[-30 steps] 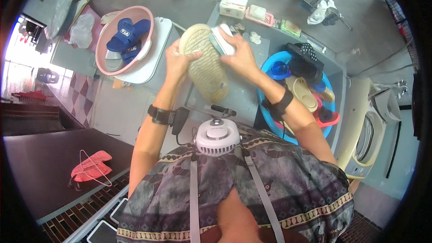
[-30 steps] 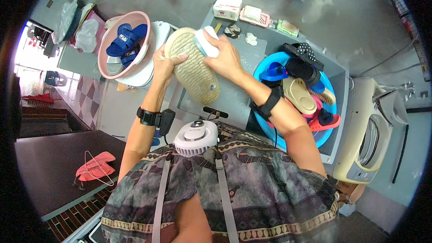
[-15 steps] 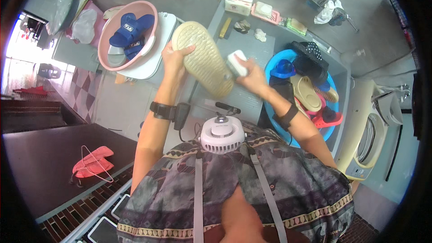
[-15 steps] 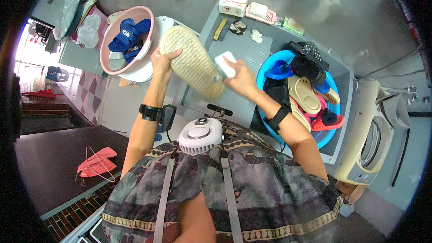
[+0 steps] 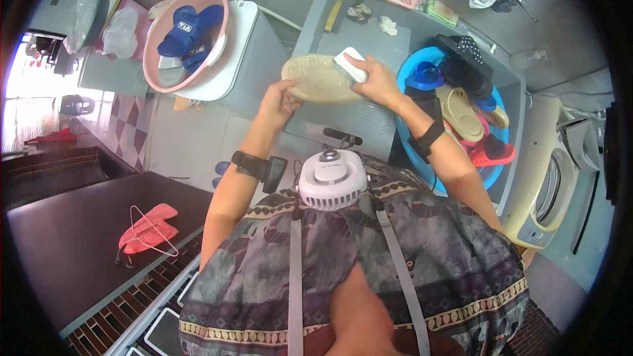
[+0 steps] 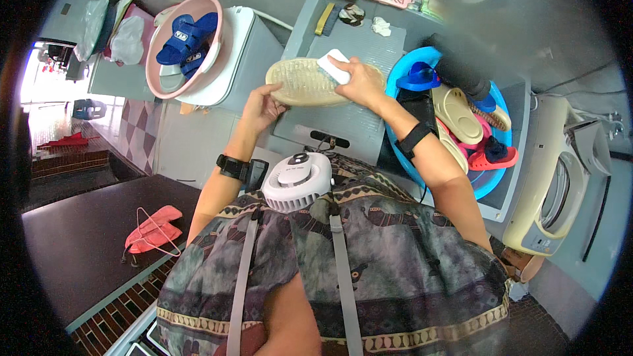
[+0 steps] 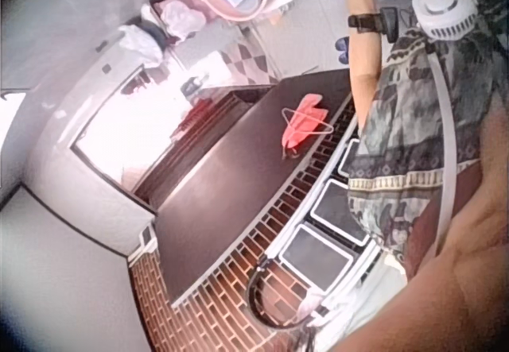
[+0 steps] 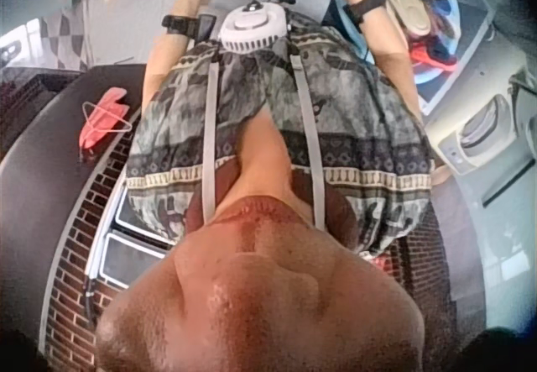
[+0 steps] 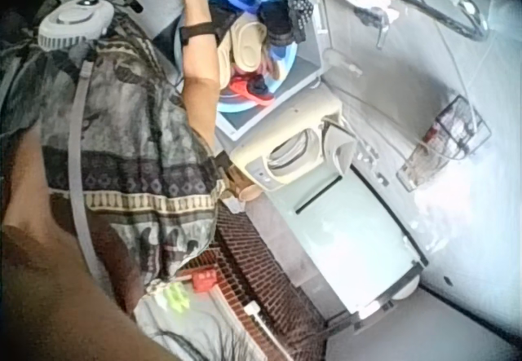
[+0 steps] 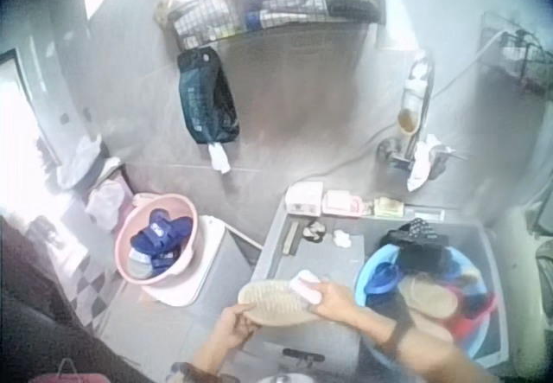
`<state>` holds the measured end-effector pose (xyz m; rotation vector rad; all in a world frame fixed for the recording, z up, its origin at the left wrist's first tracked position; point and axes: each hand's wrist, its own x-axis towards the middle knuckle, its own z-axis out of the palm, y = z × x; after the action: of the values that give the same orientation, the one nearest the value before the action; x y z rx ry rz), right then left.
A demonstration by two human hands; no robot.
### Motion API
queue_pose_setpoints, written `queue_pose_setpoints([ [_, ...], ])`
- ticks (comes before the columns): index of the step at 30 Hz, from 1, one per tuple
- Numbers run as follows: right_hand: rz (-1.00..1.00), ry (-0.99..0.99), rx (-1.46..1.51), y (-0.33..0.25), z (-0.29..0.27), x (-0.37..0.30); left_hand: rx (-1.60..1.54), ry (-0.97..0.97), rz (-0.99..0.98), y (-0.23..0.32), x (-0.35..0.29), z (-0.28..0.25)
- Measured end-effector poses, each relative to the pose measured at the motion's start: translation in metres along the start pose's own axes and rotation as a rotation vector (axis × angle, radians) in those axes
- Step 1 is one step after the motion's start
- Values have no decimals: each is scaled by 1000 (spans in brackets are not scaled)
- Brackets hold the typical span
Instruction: Scrubbing sandals with a brush and soap in a basin.
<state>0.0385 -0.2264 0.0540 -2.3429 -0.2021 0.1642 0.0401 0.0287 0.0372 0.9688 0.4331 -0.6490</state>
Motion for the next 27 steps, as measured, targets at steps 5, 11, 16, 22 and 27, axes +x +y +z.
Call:
queue_pose_setpoints([
  [5,-5,-86,-21,3,-8,5,-28,-68,2,17,-1,-3],
  [11,76,-65,-43,10,-7,10,71,-194,6,26,3,6],
  [16,-61,42,3,-60,18,10,163,-96,175,16,-7,34],
  [22,-1,102,9,-30,7,30,221,-11,313,20,-14,35],
  [27,-36,91,156,-47,23,18,229,59,286,7,-16,46],
])
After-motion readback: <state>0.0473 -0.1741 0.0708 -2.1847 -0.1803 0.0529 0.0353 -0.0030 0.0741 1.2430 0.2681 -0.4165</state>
